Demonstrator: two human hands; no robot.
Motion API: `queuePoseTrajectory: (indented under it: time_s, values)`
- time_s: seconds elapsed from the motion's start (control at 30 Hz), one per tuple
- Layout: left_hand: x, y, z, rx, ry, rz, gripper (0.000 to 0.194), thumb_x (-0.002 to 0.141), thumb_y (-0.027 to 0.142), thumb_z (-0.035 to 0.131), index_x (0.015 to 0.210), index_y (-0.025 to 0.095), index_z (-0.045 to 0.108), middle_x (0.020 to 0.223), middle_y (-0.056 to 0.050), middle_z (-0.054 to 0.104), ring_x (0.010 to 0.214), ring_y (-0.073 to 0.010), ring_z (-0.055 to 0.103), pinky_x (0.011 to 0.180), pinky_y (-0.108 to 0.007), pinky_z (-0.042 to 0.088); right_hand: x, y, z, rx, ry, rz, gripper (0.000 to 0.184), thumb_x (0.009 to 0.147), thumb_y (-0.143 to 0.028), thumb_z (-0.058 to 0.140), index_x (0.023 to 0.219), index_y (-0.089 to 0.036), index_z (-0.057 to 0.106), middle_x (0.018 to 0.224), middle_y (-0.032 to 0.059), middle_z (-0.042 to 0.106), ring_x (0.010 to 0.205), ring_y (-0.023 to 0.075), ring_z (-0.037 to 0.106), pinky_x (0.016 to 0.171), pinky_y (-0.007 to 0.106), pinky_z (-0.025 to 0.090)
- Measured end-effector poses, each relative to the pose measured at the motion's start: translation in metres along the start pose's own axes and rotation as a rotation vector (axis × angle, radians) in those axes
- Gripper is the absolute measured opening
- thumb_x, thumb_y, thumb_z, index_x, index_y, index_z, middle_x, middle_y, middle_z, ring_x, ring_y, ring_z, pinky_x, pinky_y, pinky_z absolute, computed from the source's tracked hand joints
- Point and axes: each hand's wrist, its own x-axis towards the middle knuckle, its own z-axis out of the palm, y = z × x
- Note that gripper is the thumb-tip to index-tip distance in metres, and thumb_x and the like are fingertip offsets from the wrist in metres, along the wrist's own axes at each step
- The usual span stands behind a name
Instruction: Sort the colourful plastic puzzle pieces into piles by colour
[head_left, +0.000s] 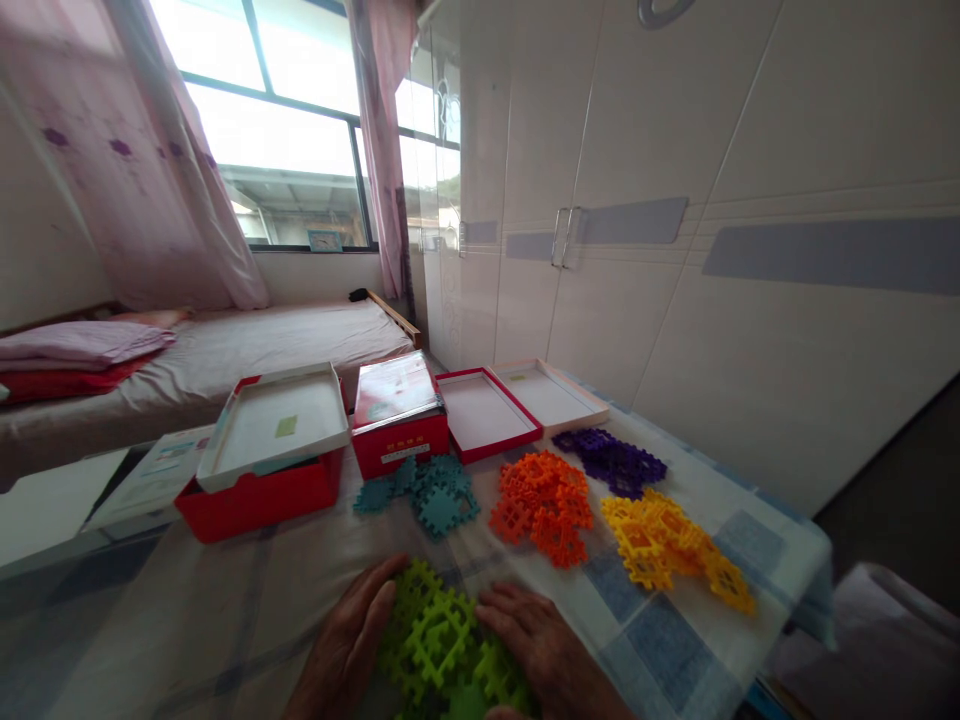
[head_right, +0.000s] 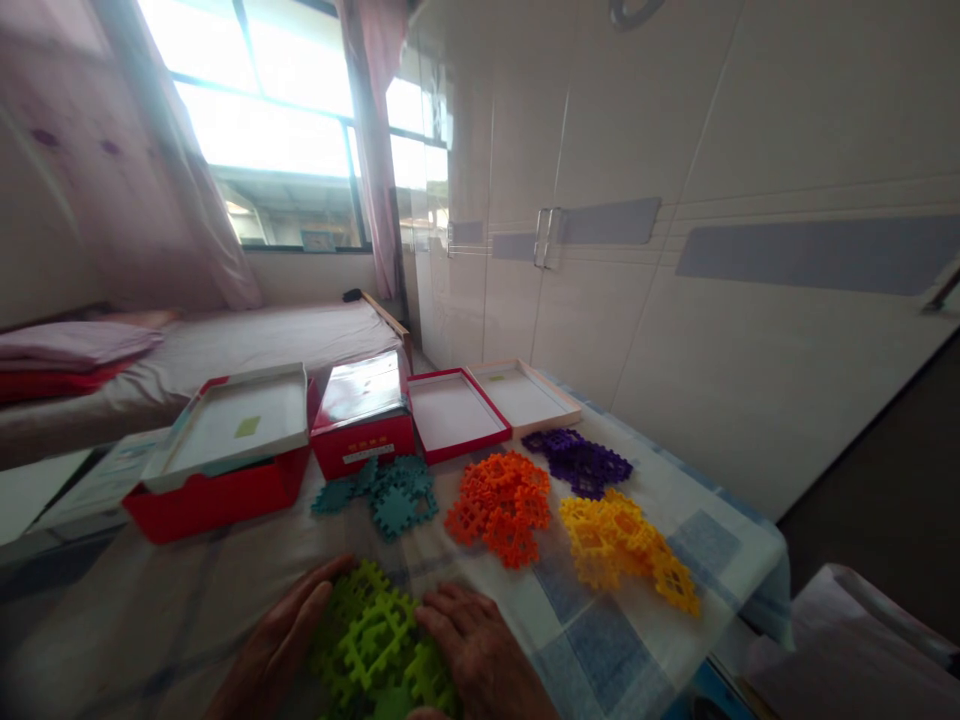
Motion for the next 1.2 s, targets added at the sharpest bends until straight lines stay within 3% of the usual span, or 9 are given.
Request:
queuePoseTrajectory:
  time_s: [0.33, 0.57, 0.83, 0.93, 1.07, 1.2]
  values:
    - [-0.002, 0.000, 0.000, 0.007, 0.002, 0.015, 0.049, 0.087, 0.051, 0.033, 0.115, 0.023, 0.062, 0.124, -0.003, 0.060, 0.118, -0.0216, 0.053, 0.102, -0.035, 0.040, -0.001, 0.018, 0.014, -0.117, 0.042, -0.089, 0.072, 0.078, -0.061, 0.052, 0.138, -0.023, 0.036, 0.133, 0.0073, 0.051, 0.121, 0.0245, 0.047, 0.102, 0.034, 0.038]
    - [-0.004, 0.004, 0.000, -0.008, -0.002, 0.014, 0.048, 0.088, 0.049, 0.032, 0.116, 0.022, 0.061, 0.124, -0.004, 0.060, 0.117, -0.0204, 0.053, 0.102, -0.034, 0.040, 0.000, 0.024, 0.013, -0.253, 0.081, -0.182, 0.055, 0.090, -0.039, 0.045, 0.141, -0.026, 0.029, 0.129, 0.0049, 0.055, 0.116, 0.0202, 0.053, 0.092, 0.029, 0.046]
    - [-0.003, 0.008, -0.001, 0.002, 0.004, 0.020, 0.047, 0.088, 0.048, 0.033, 0.115, 0.022, 0.062, 0.122, -0.004, 0.061, 0.116, -0.0197, 0.054, 0.101, -0.033, 0.041, 0.004, 0.020, 0.008, -0.408, 0.187, -0.256, 0.039, 0.092, -0.038, 0.042, 0.128, -0.022, 0.047, 0.120, 0.0034, 0.062, 0.107, 0.0178, 0.059, 0.084, 0.025, 0.051]
    - [-0.003, 0.005, -0.001, 0.010, 0.005, 0.024, 0.047, 0.089, 0.048, 0.033, 0.116, 0.021, 0.061, 0.123, -0.004, 0.060, 0.116, -0.0194, 0.053, 0.102, -0.033, 0.040, 0.004, 0.018, 0.007, -0.357, 0.192, -0.231, 0.041, 0.091, -0.040, 0.044, 0.128, -0.023, 0.046, 0.119, 0.0044, 0.062, 0.106, 0.0184, 0.060, 0.085, 0.026, 0.051]
    - [-0.001, -0.003, 0.000, 0.013, 0.000, 0.042, 0.049, 0.088, 0.050, 0.033, 0.115, 0.021, 0.062, 0.123, -0.004, 0.061, 0.116, -0.0196, 0.054, 0.100, -0.033, 0.042, 0.002, 0.014, 0.004, -0.184, 0.154, -0.148, 0.061, 0.081, -0.058, 0.051, 0.130, -0.022, 0.045, 0.123, 0.0085, 0.059, 0.109, 0.0215, 0.058, 0.088, 0.029, 0.050]
    - [-0.002, -0.004, -0.002, 0.013, -0.012, 0.050, 0.047, 0.088, 0.048, 0.034, 0.115, 0.021, 0.062, 0.123, -0.003, 0.061, 0.116, -0.0191, 0.055, 0.100, -0.032, 0.042, -0.005, 0.006, -0.021, -0.054, 0.169, -0.024, 0.057, 0.084, -0.052, 0.050, 0.133, -0.024, 0.042, 0.128, 0.0091, 0.055, 0.115, 0.0215, 0.054, 0.091, 0.029, 0.049]
